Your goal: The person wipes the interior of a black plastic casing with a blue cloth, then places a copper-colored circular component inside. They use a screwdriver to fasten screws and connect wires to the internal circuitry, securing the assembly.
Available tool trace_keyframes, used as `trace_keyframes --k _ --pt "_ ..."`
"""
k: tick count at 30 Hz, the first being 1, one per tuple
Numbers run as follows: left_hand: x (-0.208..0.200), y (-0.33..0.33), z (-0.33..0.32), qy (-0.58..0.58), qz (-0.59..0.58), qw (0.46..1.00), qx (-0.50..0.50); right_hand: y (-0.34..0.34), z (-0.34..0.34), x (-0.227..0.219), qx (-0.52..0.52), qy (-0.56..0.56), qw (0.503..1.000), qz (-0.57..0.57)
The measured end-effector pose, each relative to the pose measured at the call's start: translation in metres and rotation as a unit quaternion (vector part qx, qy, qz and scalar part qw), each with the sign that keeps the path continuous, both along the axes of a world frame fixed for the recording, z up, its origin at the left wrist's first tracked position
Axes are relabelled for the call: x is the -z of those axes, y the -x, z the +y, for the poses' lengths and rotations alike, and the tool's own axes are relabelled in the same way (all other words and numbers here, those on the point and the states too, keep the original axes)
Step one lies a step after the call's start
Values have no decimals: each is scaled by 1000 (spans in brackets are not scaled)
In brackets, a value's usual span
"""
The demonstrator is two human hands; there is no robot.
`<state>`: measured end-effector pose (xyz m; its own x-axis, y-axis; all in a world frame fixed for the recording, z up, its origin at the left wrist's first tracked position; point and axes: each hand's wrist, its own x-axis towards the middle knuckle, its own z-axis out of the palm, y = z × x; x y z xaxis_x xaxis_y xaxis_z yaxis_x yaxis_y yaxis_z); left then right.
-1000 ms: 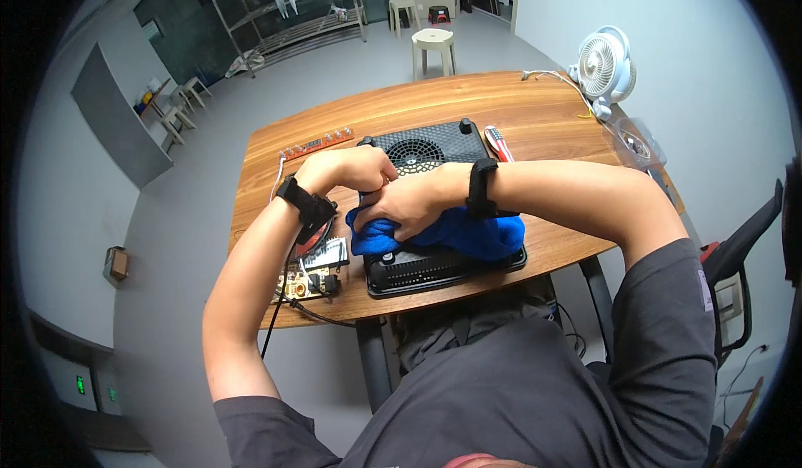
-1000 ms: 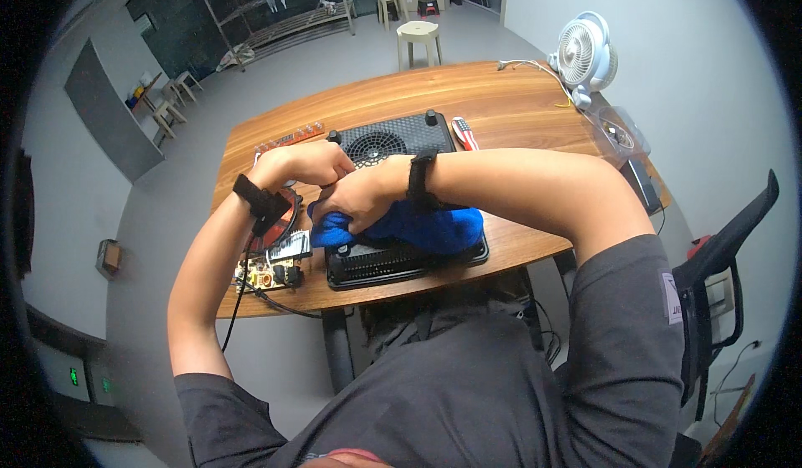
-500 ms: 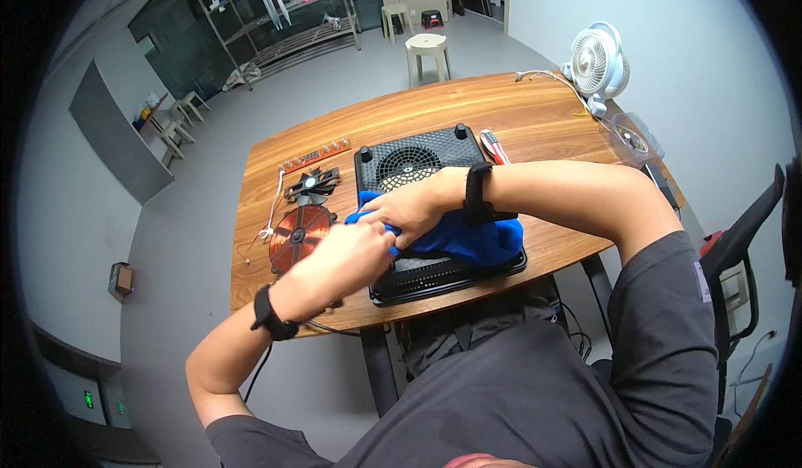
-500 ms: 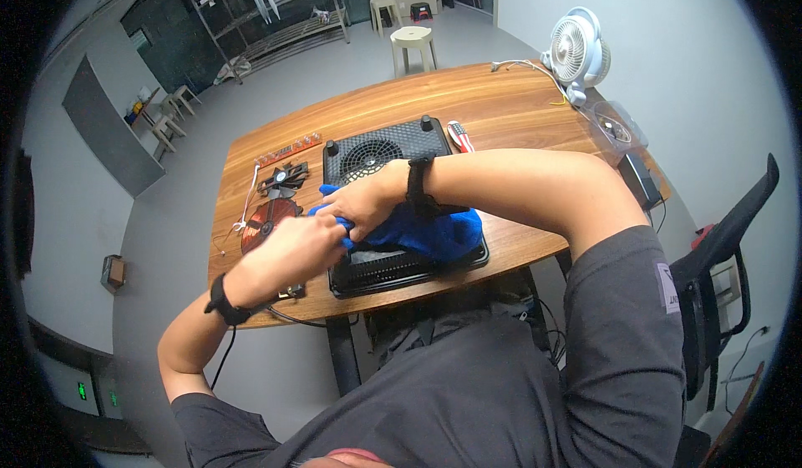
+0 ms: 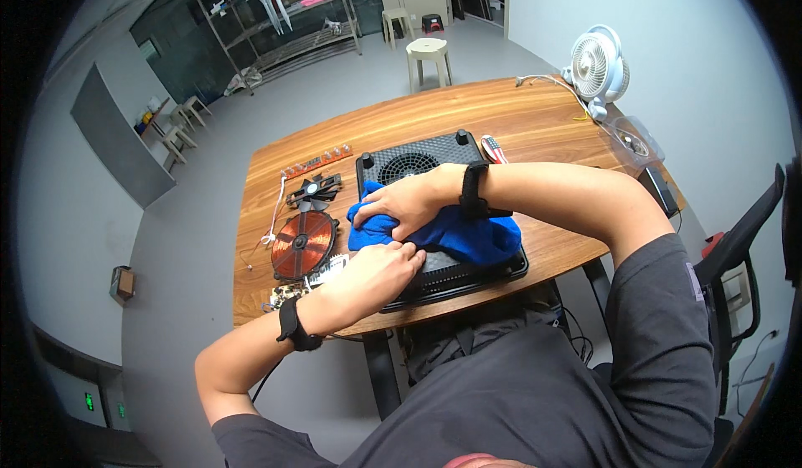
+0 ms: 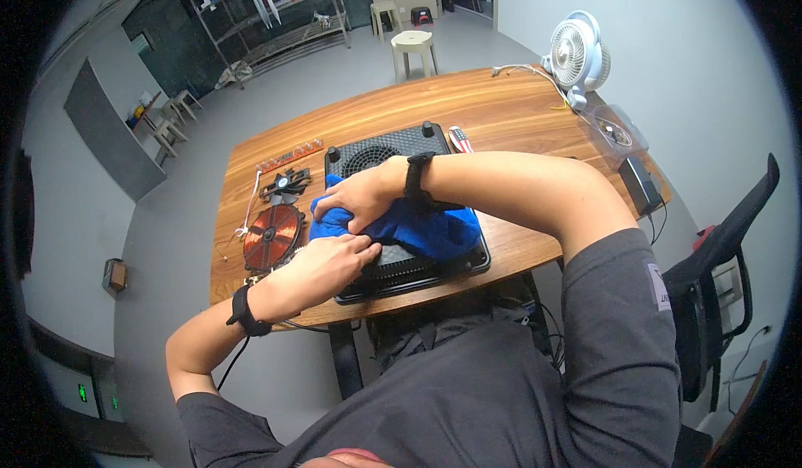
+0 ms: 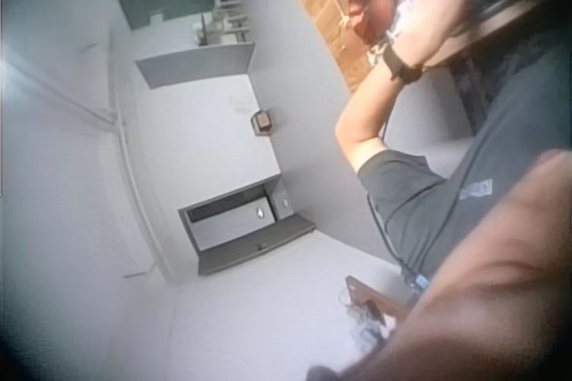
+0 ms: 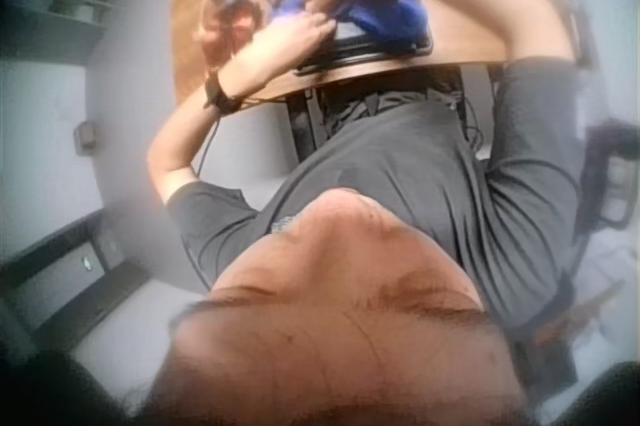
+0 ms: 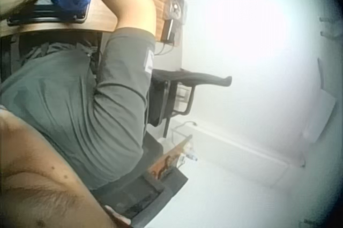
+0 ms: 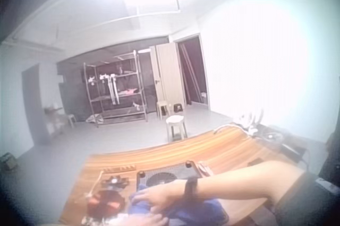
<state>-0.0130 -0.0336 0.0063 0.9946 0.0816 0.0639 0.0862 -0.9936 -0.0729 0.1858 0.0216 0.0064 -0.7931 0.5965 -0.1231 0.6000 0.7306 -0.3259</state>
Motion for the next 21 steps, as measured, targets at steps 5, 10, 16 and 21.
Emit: trace_keyframes --k 5,10,16,21 --pt "1 -11 -2 57 82 994 -39 7 11 -1 -1 -8 1000 -22" --pt "-1 -16 3 52 114 992 -30 11 34 -8 26 -22 997 -69" --pt "4 -21 7 46 118 992 -20 0 64 -7 52 -59 992 -97" --pt "8 -21 11 60 121 991 -20 17 48 -15 79 8 989 -126"
